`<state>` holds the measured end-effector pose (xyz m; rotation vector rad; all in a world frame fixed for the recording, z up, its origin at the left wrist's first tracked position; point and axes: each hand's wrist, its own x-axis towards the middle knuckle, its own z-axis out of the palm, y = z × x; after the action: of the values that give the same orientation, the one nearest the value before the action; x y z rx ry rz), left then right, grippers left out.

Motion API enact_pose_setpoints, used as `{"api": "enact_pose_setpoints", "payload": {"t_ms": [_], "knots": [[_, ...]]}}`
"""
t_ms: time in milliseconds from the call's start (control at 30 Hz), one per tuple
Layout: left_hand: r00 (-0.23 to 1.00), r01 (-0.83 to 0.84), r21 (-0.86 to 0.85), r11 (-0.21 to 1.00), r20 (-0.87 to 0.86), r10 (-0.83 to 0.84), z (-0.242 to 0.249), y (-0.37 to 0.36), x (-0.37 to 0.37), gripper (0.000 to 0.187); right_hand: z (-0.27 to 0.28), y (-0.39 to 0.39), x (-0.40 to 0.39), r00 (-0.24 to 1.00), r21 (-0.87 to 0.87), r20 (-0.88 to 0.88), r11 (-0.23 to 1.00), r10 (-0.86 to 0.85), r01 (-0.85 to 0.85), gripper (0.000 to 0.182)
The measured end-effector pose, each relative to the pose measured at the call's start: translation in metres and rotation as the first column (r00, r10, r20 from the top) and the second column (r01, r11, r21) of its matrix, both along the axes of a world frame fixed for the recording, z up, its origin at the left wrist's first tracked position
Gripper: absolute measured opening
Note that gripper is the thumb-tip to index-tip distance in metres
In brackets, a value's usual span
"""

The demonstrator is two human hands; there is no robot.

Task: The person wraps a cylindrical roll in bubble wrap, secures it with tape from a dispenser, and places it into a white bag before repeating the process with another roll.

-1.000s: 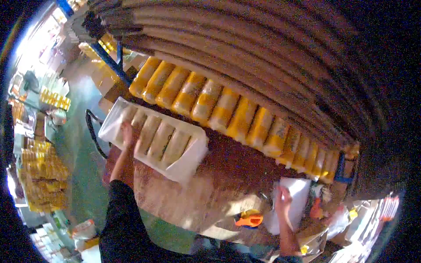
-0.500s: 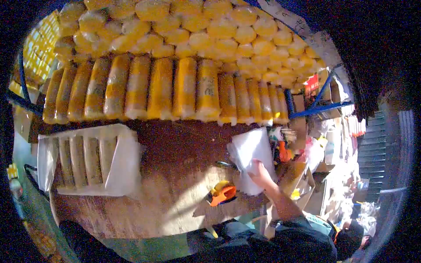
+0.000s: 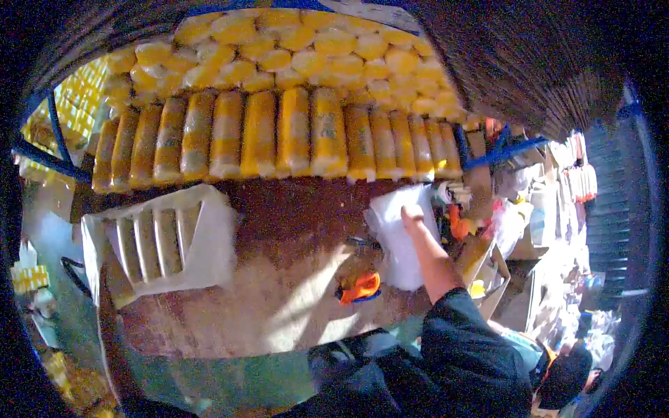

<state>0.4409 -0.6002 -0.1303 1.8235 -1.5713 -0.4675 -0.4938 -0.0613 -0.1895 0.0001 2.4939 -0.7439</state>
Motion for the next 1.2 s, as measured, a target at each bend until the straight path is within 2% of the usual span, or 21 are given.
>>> {"api": "enact_pose_setpoints", "payload": {"t_ms": [33,67,100,167,267,300,333,400,467,500,533,600,633,667,700,767,867,967,1067,1133,1200], "knots": [[1.000,0.008,-0.023,1.000,-0.017,-0.008,0.010,0.018,-0.007,0.095,0.018,0.008,0.011,0.986,-0.021,0.080,0.988,-0.148,0.150,0.018],[0.999,0.000,-0.060,0.998,-0.054,-0.003,0.024,0.045,-0.016,0.097,0.032,0.013,0.023,0.979,-0.251,0.110,0.948,-0.173,0.195,0.014],[0.995,-0.016,-0.086,0.996,-0.099,0.008,0.039,0.075,-0.026,0.098,0.030,0.025,0.027,0.974,-0.299,0.035,0.927,-0.225,0.226,0.014],[0.972,-0.050,-0.126,0.991,-0.235,0.019,0.065,0.149,-0.053,0.101,0.060,0.039,0.028,0.917,-0.492,0.296,0.780,-0.267,0.386,0.025],[0.808,-0.105,-0.010,0.994,-0.584,0.080,0.099,0.296,-0.105,0.106,-0.014,0.129,-0.042,0.849,-0.726,0.527,0.528,0.018,0.440,0.021],[0.684,-0.076,0.082,0.994,-0.720,0.112,0.110,0.347,-0.121,0.107,0.109,0.062,0.045,0.766,-0.607,0.526,0.467,-0.370,0.643,0.025],[0.535,-0.027,0.186,0.982,-0.827,0.171,0.120,0.397,-0.139,0.109,0.118,0.075,0.062,0.914,-0.799,0.347,0.446,-0.208,0.404,0.026],[0.114,0.226,0.322,0.919,-0.946,0.303,0.144,0.480,-0.178,0.112,0.164,0.067,0.081,0.904,-0.698,0.344,0.574,-0.256,0.428,0.023],[-0.178,0.527,0.262,0.808,-0.896,0.407,0.163,0.530,-0.224,0.115,0.188,0.075,0.077,0.992,-0.553,-0.020,0.826,0.124,-0.114,0.023],[-0.254,0.644,0.095,0.759,-0.910,0.329,0.174,0.540,-0.249,0.114,0.174,0.075,0.073,0.888,-0.258,-0.352,0.881,0.296,-0.396,0.021],[-0.213,0.667,0.135,0.733,-0.908,0.362,0.195,0.551,-0.272,0.110,0.200,0.060,0.118,0.688,-0.254,-0.673,0.789,0.271,-0.560,0.015],[-0.134,0.707,0.213,0.674,-0.896,0.423,0.236,0.574,-0.316,0.103,0.231,0.040,0.184,0.795,-0.202,-0.447,0.820,0.410,-0.536,0.020],[-0.104,0.701,0.190,0.688,-0.927,0.361,0.246,0.585,-0.334,0.102,0.245,0.027,0.220,0.772,-0.026,-0.348,0.818,0.532,-0.575,0.017],[-0.070,0.694,0.171,0.699,-0.951,0.303,0.256,0.594,-0.349,0.100,0.254,0.034,0.249,0.704,-0.236,-0.298,0.665,0.645,-0.709,0.014],[-0.104,0.726,0.148,0.671,-0.942,0.320,0.261,0.601,-0.357,0.098,0.262,0.027,0.284,0.635,-0.110,-0.237,0.629,0.735,-0.769,0.017],[-0.056,0.730,0.205,0.652,-0.933,0.356,0.294,0.614,-0.380,0.091,0.274,0.036,0.334,0.519,-0.263,-0.283,0.455,0.806,-0.851,0.020],[0.053,0.769,0.268,0.580,-0.931,0.360,0.260,0.626,-0.366,0.087,0.286,0.051,0.370,0.384,-0.310,-0.329,0.286,0.863,-0.907,0.021],[0.112,0.730,0.364,0.578,-0.898,0.425,0.241,0.633,-0.358,0.084,0.282,0.069,0.368,0.367,-0.544,-0.365,0.124,0.856,-0.830,0.023],[0.214,0.720,0.322,0.614,-0.946,0.245,0.239,0.644,-0.356,0.091,0.238,0.070,0.361,0.583,-0.796,0.184,0.468,0.792,-0.384,0.030],[0.246,0.741,0.270,0.615,-0.961,0.126,0.245,0.648,-0.355,0.087,0.245,0.063,0.342,0.582,-0.819,0.334,0.534,0.741,-0.209,0.025],[0.272,0.761,0.221,0.610,-0.962,0.008,0.251,0.651,-0.353,0.085,0.279,0.062,0.326,0.608,-0.809,0.305,0.536,0.733,-0.241,0.024]]}}
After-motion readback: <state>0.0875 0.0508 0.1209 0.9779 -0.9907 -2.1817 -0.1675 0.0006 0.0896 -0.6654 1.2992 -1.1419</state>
